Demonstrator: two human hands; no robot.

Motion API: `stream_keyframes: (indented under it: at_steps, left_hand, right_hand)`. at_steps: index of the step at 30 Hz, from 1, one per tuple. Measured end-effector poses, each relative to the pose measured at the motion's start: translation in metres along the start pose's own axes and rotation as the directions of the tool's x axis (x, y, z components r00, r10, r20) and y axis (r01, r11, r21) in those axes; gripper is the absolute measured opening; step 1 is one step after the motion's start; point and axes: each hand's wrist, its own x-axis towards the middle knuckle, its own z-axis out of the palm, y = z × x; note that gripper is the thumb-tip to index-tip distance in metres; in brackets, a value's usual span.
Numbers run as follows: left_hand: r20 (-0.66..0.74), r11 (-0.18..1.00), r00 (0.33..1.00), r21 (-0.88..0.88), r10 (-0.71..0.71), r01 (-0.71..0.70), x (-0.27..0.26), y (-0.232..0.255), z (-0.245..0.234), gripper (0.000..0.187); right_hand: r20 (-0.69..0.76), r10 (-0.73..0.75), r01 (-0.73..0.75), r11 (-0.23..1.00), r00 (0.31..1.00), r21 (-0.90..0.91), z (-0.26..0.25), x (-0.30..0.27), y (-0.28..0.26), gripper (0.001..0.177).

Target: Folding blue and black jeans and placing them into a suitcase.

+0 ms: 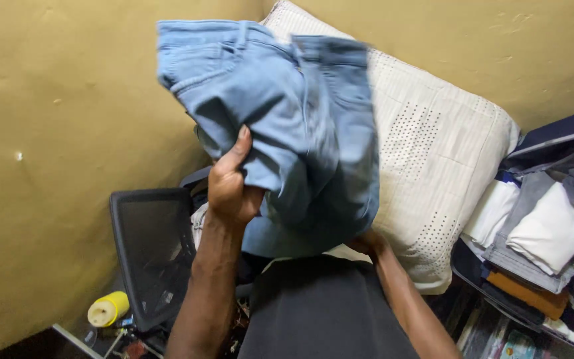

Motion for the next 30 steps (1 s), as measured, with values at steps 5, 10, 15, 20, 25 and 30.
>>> stream_keyframes:
  at_steps: [5, 10, 15, 20, 25, 30]
  left_hand:
    - [0.121, 0.994, 0.991, -0.09, -0.047, 0.058, 0.053, -0.024, 0.013, 0.029]
    - [0.05, 0.982, 0.993, -0.148, -0.11, 0.116, 0.092, -0.049, 0.043, 0.028]
    - [0.195, 0.94, 0.963, -0.25, -0.187, 0.233, 0.121, -0.082, 0.054, 0.032]
    - [0.19, 0.952, 0.968, -0.225, -0.166, 0.207, 0.155, -0.09, 0.066, 0.034]
    - [0.174, 0.992, 0.985, -0.127, 0.018, 0.004, 0.198, -0.063, 0.047, 0.034]
    - [0.175, 0.984, 0.975, -0.136, 0.136, -0.113, 0.247, -0.036, -0.026, 0.039]
  right_hand:
    - [-0.024, 0.006, -0.006, 1.0, 1.0, 0.017, -0.016, -0.015, -0.018, 0.054]
    - [-0.027, 0.042, -0.041, 0.999, 0.999, 0.031, -0.033, 0.036, -0.055, 0.056]
    - [-0.021, 0.103, -0.101, 0.994, 0.994, 0.049, -0.086, 0.063, -0.056, 0.059]
    - [-0.017, 0.165, -0.164, 0.985, 0.986, 0.063, -0.155, 0.077, -0.053, 0.062]
    - [0.015, 0.249, -0.249, 0.966, 0.968, 0.062, -0.189, 0.103, -0.06, 0.065]
    - [0.043, 0.322, -0.325, 0.943, 0.946, 0.075, -0.008, 0.088, -0.225, 0.068]
